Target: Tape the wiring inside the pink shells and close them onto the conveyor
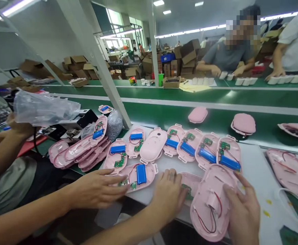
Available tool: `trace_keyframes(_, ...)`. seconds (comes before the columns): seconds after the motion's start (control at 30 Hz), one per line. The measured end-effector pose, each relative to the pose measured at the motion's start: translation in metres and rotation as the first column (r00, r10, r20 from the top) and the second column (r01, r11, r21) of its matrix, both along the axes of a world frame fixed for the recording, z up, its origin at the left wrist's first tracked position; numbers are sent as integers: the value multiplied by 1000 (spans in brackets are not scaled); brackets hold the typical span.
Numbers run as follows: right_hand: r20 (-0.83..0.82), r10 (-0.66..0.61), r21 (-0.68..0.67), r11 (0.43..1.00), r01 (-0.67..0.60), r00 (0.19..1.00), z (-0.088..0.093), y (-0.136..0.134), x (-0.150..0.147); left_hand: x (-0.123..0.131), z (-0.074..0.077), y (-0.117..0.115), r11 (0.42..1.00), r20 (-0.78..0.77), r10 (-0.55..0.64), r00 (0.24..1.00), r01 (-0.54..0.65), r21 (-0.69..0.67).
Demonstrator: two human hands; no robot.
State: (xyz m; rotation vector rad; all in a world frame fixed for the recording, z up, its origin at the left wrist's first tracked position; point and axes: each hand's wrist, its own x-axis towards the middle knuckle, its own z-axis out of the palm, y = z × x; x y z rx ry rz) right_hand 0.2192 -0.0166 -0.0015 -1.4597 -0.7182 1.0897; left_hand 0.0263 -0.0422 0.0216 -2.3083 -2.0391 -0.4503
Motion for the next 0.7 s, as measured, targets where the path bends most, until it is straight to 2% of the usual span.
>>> trace_keyframes(0.07,-82,3,-59,998,-8,997,-5,16,-6,-28,14,11,998,47,39,998,-42,50)
trace_keyframes(0.17,-100,18,-67,997,-25,995,-12,25,-8,-72,31,44,954,15,278,960,-278,109)
trace_keyframes(0.23,-109,21,-35,999,-25,994,-13,25,-9,-92,35,68,922,-35,385,922,-383,57)
trace_keyframes(0.33,-137,24,-18,999,-27,990,-11,26,-11,-102,32,90,913,-70,398,915,-402,-65)
trace_keyframes(0.5,-154,55,-3,998,-56,986,-11,29,-12,-99,26,96,918,-32,377,926,-378,-119)
trace_keyframes(0.57,-164,56,-6,998,-57,985,-12,28,-10,-103,33,97,912,-2,396,918,-394,-110)
trace_keyframes(0.63,-174,45,-24,998,-50,984,-11,26,-8,-111,49,97,906,101,422,901,-419,-53)
trace_keyframes(0.7,-185,45,-27,998,-51,982,-9,23,-3,-120,70,94,921,374,371,850,-388,-34)
